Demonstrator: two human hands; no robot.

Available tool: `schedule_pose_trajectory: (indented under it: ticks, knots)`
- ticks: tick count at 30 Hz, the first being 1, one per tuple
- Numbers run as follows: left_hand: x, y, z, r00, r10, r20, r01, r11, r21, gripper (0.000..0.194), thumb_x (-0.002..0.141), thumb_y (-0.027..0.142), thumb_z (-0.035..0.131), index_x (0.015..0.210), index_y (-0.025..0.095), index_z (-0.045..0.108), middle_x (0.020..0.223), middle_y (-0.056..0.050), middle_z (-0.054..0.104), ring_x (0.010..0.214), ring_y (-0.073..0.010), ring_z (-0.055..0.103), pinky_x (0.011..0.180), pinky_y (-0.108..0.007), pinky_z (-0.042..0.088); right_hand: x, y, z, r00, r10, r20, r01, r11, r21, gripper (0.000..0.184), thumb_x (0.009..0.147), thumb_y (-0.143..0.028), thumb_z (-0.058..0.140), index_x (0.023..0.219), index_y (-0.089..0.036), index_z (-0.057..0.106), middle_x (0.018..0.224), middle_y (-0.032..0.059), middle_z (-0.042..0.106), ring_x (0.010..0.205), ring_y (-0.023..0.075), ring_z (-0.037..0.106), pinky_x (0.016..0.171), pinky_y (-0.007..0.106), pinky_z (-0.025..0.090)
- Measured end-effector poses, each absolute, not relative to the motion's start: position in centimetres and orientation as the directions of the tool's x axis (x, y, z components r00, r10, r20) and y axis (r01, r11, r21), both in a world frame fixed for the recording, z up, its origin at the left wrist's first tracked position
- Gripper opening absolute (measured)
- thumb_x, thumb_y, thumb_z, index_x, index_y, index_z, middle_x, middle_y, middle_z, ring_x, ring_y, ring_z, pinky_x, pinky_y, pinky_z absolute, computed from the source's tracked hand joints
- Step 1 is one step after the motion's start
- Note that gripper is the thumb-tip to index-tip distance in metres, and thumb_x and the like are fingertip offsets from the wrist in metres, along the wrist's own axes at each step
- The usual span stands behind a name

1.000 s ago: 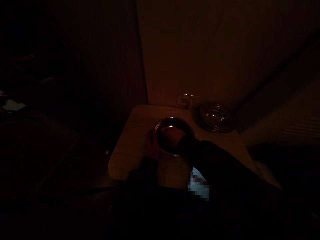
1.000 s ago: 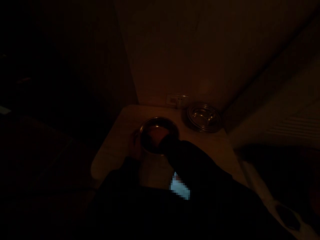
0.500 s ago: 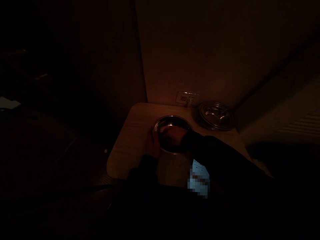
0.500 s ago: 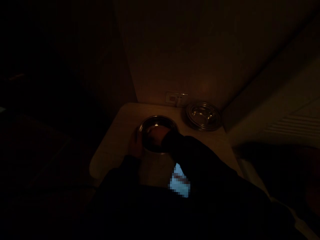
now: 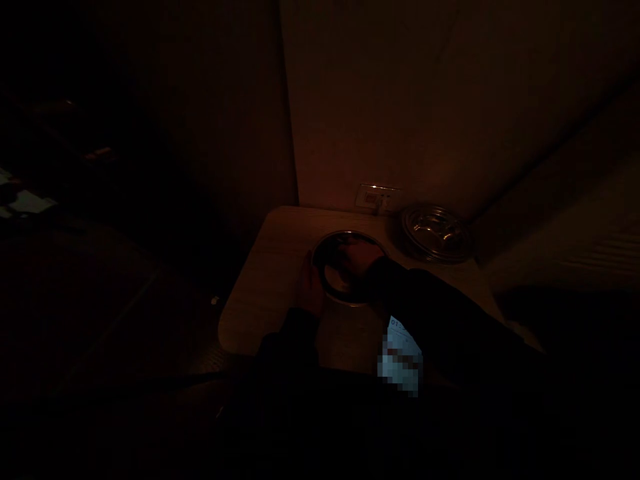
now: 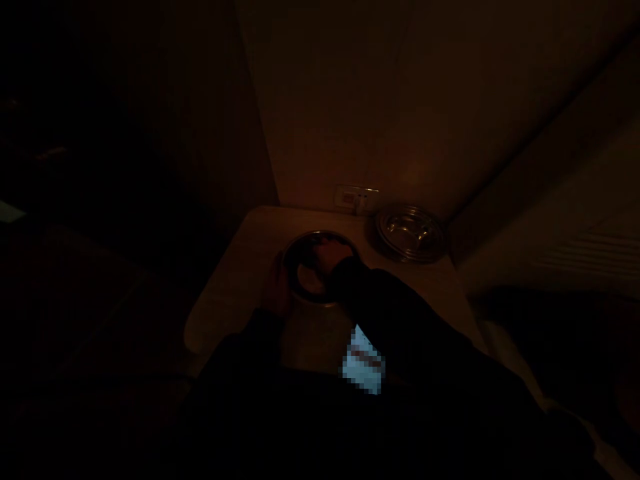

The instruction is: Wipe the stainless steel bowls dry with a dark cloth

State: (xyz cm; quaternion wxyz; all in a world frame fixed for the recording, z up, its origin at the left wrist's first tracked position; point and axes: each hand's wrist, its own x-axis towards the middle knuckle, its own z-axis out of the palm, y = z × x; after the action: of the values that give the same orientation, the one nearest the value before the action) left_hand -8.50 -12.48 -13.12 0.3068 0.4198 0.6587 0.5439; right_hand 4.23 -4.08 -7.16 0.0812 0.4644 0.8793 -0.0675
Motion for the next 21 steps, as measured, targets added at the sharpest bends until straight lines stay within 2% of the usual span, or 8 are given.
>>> schedule_pose_trajectory:
  ticks: [4,8,11,14,17,21]
  knots:
    - [-8.5,-12.5,-12.9,-0.468,0.883,0.048,0.221,0.064,0.973,0.046,0.092,0.035,0.038,0.13,0.015,0.052,0.138,-0.015,0.053,0.13,-0.0256,0.046,0.11,-0.04,0.035,3.6,-5.3,-7.0,-0.645,0.735,-0.21,0.761,0.644,-0.081,0.032,0.093,-0.028,0.045,0.121,-0.022,0.06,0.126,0.0119,0.056,0.115,0.0262,0.054,0.089,0.038,0.047]
    - [-8.6,-12.4,-12.9,-0.494,0.869,0.038,0.217,0.081,0.973,0.047,0.092,0.037,0.037,0.131,0.014,0.051,0.137,-0.015,0.053,0.128,-0.0258,0.048,0.108,-0.04,0.036,3.6,-6.8,-6.6,-0.782,0.572,-0.245,0.614,0.775,-0.149,0.029,0.087,-0.026,0.053,0.113,-0.025,0.067,0.128,0.0057,0.058,0.12,0.0231,0.051,0.097,0.032,0.041]
    - [-8.7,-12.4,-12.9,-0.499,0.866,0.038,0.216,0.082,0.973,0.046,0.092,0.037,0.037,0.129,0.014,0.052,0.137,-0.014,0.054,0.128,-0.0249,0.049,0.108,-0.039,0.037,4.5,-6.7,-6.4,-0.81,0.519,-0.273,0.571,0.804,-0.167,0.03,0.085,-0.025,0.056,0.114,-0.028,0.067,0.129,0.0035,0.058,0.121,0.0218,0.05,0.099,0.031,0.039]
    - [-8.7,-12.5,-13.0,-0.501,0.864,0.045,0.213,0.073,0.974,0.044,0.092,0.034,0.037,0.129,0.014,0.053,0.136,-0.014,0.055,0.127,-0.024,0.05,0.107,-0.037,0.037,5.6,-5.4,-6.3,-0.772,0.562,-0.297,0.618,0.773,-0.143,0.034,0.085,-0.026,0.057,0.118,-0.027,0.065,0.129,0.0063,0.059,0.118,0.0239,0.054,0.093,0.033,0.044]
    - [-8.8,-12.6,-13.1,-0.504,0.862,0.053,0.207,0.061,0.976,0.042,0.089,0.029,0.041,0.126,0.015,0.054,0.133,-0.013,0.057,0.124,-0.0245,0.052,0.106,-0.038,0.039,6.3,-3.7,-6.3,-0.697,0.646,-0.312,0.699,0.709,-0.093,0.032,0.087,-0.028,0.056,0.117,-0.023,0.066,0.12,0.0112,0.064,0.106,0.0265,0.062,0.086,0.034,0.048]
    - [-8.8,-12.7,-12.9,-0.5,0.864,0.049,0.191,0.055,0.98,0.041,0.084,0.021,0.045,0.123,0.017,0.056,0.122,-0.011,0.065,0.115,-0.0226,0.059,0.1,-0.036,0.044,6.5,-1.9,-6.4,-0.671,0.673,-0.312,0.726,0.682,-0.09,0.03,0.091,-0.029,0.053,0.117,-0.019,0.063,0.12,0.0102,0.063,0.107,0.024,0.061,0.09,0.038,0.047]
